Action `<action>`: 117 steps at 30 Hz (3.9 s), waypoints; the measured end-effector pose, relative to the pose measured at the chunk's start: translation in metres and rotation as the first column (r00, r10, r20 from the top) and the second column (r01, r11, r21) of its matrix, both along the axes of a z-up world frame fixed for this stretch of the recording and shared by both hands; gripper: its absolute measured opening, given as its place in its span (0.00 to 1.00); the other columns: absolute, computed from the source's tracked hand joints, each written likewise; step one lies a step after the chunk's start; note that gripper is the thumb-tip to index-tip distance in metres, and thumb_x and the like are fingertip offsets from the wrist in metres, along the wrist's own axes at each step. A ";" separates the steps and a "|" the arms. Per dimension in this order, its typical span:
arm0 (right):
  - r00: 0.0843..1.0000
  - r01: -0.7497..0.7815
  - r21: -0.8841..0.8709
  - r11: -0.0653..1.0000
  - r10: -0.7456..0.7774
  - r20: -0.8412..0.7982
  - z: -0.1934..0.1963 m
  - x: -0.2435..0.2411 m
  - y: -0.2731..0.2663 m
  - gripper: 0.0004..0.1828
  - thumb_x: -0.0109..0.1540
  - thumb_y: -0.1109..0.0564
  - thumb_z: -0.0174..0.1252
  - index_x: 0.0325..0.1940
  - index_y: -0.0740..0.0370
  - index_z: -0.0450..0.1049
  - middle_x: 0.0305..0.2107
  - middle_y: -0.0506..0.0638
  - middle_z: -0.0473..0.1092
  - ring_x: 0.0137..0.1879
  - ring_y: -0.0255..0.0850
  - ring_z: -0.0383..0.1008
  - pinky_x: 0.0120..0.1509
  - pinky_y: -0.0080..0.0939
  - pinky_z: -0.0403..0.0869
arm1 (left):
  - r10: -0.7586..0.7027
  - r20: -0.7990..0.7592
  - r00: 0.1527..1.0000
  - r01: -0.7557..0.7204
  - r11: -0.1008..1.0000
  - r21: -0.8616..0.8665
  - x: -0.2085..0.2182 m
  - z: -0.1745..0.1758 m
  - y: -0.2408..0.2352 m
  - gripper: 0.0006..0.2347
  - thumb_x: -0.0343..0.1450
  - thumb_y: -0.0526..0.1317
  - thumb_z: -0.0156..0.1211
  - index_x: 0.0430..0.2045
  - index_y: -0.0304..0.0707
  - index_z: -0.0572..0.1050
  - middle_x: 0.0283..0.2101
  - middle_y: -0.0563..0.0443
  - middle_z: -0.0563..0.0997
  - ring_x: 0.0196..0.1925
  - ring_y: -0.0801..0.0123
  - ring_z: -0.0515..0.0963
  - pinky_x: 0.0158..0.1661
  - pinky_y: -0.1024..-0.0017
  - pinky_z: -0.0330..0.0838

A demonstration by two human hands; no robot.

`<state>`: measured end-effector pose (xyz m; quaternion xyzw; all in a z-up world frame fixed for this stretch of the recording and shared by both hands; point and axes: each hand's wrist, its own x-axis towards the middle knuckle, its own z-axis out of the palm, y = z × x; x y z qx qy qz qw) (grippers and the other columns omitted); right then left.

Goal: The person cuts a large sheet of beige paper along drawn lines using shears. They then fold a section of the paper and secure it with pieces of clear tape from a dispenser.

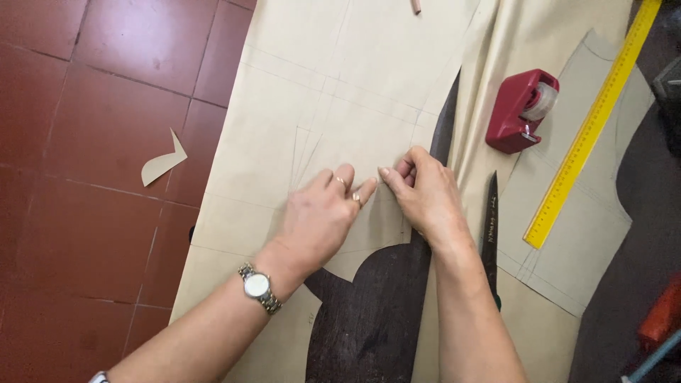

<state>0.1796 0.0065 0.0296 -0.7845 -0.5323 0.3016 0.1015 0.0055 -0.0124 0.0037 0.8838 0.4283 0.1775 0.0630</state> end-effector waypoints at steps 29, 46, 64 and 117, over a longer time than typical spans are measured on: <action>0.801 0.594 -0.124 0.795 -0.598 0.008 0.050 0.093 -0.196 0.17 0.60 0.49 0.58 0.49 0.58 0.70 0.44 0.51 0.71 0.47 0.41 0.71 0.54 0.42 0.69 | 0.566 0.109 0.817 -0.456 0.750 -0.479 -0.214 0.005 -0.110 0.16 0.70 0.33 0.58 0.52 0.47 0.77 0.41 0.49 0.74 0.35 0.68 0.74 0.39 0.70 0.71; 0.881 0.473 -0.029 0.880 -0.473 0.007 0.000 0.096 -0.243 0.31 0.54 0.49 0.62 0.60 0.56 0.66 0.38 0.48 0.64 0.36 0.38 0.65 0.45 0.39 0.70 | 0.711 -0.032 0.703 -0.398 0.356 -0.845 -0.180 0.021 -0.107 0.20 0.68 0.39 0.53 0.57 0.43 0.69 0.43 0.54 0.76 0.41 0.71 0.77 0.45 0.73 0.73; 0.877 0.480 -0.089 0.873 -0.473 0.089 0.004 0.092 -0.230 0.36 0.45 0.53 0.67 0.57 0.52 0.64 0.28 0.48 0.63 0.36 0.43 0.64 0.39 0.44 0.64 | 0.669 -0.030 0.743 -0.382 0.387 -0.839 -0.183 0.019 -0.107 0.20 0.68 0.40 0.54 0.57 0.45 0.69 0.39 0.55 0.75 0.35 0.71 0.75 0.39 0.72 0.72; 0.128 0.864 -0.355 0.358 -0.837 -0.533 0.065 -0.187 -0.254 0.03 0.62 0.60 0.57 0.39 0.57 0.69 0.12 0.43 0.47 0.14 0.31 0.40 0.15 0.33 0.42 | -0.405 0.241 0.882 0.465 0.828 -0.314 -0.239 0.046 0.069 0.21 0.68 0.38 0.57 0.56 0.37 0.66 0.48 0.41 0.70 0.44 0.52 0.71 0.41 0.60 0.71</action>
